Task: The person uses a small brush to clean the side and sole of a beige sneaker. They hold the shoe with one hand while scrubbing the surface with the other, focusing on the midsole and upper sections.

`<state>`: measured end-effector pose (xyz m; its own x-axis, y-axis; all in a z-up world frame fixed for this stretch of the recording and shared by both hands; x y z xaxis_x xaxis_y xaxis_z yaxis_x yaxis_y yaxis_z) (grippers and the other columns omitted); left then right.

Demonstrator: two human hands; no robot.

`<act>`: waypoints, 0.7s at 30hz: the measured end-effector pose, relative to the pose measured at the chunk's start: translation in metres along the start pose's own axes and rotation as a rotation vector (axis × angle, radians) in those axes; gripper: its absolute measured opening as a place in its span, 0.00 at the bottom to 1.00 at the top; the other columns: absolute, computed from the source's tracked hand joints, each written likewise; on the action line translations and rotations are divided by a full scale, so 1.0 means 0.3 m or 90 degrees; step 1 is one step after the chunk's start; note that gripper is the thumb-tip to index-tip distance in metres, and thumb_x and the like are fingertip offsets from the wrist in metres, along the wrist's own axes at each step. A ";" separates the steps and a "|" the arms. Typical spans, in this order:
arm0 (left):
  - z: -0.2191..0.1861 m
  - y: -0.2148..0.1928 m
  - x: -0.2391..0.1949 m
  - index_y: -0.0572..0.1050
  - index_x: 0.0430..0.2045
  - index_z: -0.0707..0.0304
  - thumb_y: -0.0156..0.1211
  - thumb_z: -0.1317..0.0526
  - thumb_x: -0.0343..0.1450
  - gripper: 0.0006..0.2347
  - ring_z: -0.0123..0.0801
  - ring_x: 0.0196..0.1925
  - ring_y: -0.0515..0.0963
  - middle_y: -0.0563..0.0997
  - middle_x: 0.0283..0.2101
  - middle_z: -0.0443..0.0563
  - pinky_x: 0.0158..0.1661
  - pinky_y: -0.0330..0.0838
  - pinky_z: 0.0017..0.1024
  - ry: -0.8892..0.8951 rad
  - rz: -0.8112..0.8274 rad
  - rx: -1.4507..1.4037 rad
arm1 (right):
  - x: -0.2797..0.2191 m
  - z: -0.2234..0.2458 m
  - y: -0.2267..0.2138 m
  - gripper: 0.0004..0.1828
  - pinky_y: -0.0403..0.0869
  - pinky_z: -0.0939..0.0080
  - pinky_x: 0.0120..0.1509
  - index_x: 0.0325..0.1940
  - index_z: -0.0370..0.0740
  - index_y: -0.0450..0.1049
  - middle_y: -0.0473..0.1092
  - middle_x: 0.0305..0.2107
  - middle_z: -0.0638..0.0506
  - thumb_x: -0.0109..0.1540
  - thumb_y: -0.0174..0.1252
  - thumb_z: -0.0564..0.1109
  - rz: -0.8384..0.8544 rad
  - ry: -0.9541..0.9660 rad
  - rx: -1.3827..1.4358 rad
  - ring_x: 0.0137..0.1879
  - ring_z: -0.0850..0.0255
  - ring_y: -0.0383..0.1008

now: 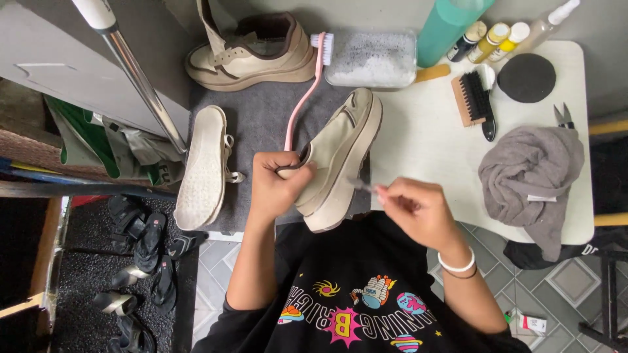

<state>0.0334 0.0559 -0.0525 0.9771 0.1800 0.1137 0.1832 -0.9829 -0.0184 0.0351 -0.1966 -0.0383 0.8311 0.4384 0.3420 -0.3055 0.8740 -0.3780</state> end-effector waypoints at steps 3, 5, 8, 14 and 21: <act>-0.010 -0.015 0.007 0.61 0.00 0.56 0.63 0.72 0.59 0.18 0.16 0.13 0.52 0.52 0.08 0.34 0.16 0.44 0.18 0.001 0.008 -0.009 | 0.021 0.038 0.011 0.11 0.58 0.70 0.18 0.24 0.40 0.76 0.66 0.10 0.55 0.60 0.60 0.32 -0.007 0.031 0.043 0.14 0.70 0.56; 0.019 -0.030 0.000 0.60 0.00 0.56 0.63 0.72 0.59 0.19 0.16 0.13 0.52 0.51 0.06 0.36 0.16 0.43 0.18 -0.004 0.005 -0.013 | 0.026 0.014 0.017 0.10 0.59 0.69 0.19 0.25 0.39 0.76 0.66 0.10 0.54 0.60 0.60 0.31 -0.007 0.042 0.040 0.14 0.70 0.56; 0.042 -0.044 -0.001 0.59 0.00 0.56 0.65 0.72 0.59 0.20 0.17 0.13 0.51 0.51 0.05 0.40 0.16 0.43 0.19 0.008 0.012 -0.017 | 0.026 0.014 0.028 0.07 0.60 0.69 0.19 0.27 0.38 0.78 0.67 0.10 0.53 0.60 0.62 0.32 0.000 0.061 0.046 0.14 0.69 0.57; 0.081 -0.051 -0.025 0.60 -0.01 0.58 0.67 0.72 0.60 0.21 0.19 0.12 0.51 0.52 0.03 0.43 0.16 0.45 0.20 0.025 -0.005 -0.031 | 0.045 0.039 0.028 0.08 0.59 0.69 0.19 0.27 0.36 0.79 0.66 0.09 0.52 0.60 0.60 0.32 0.032 0.072 0.064 0.14 0.70 0.56; 0.095 -0.047 -0.034 0.63 0.00 0.58 0.68 0.71 0.60 0.19 0.17 0.12 0.53 0.56 0.03 0.42 0.16 0.44 0.18 0.024 -0.040 -0.029 | 0.035 0.021 0.018 0.06 0.59 0.72 0.19 0.32 0.36 0.80 0.66 0.09 0.54 0.61 0.59 0.32 0.079 0.068 0.082 0.16 0.72 0.56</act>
<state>0.0240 0.0691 -0.0817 0.9589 0.2409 0.1501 0.2384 -0.9705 0.0346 0.0393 -0.1858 -0.0313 0.8264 0.5250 0.2037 -0.4593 0.8376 -0.2956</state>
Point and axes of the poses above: each hand's wrist, its own x-axis towards the middle knuckle, its own y-axis out of the palm, z = x × y, the point moved 4 cm from there along x, towards the middle knuckle
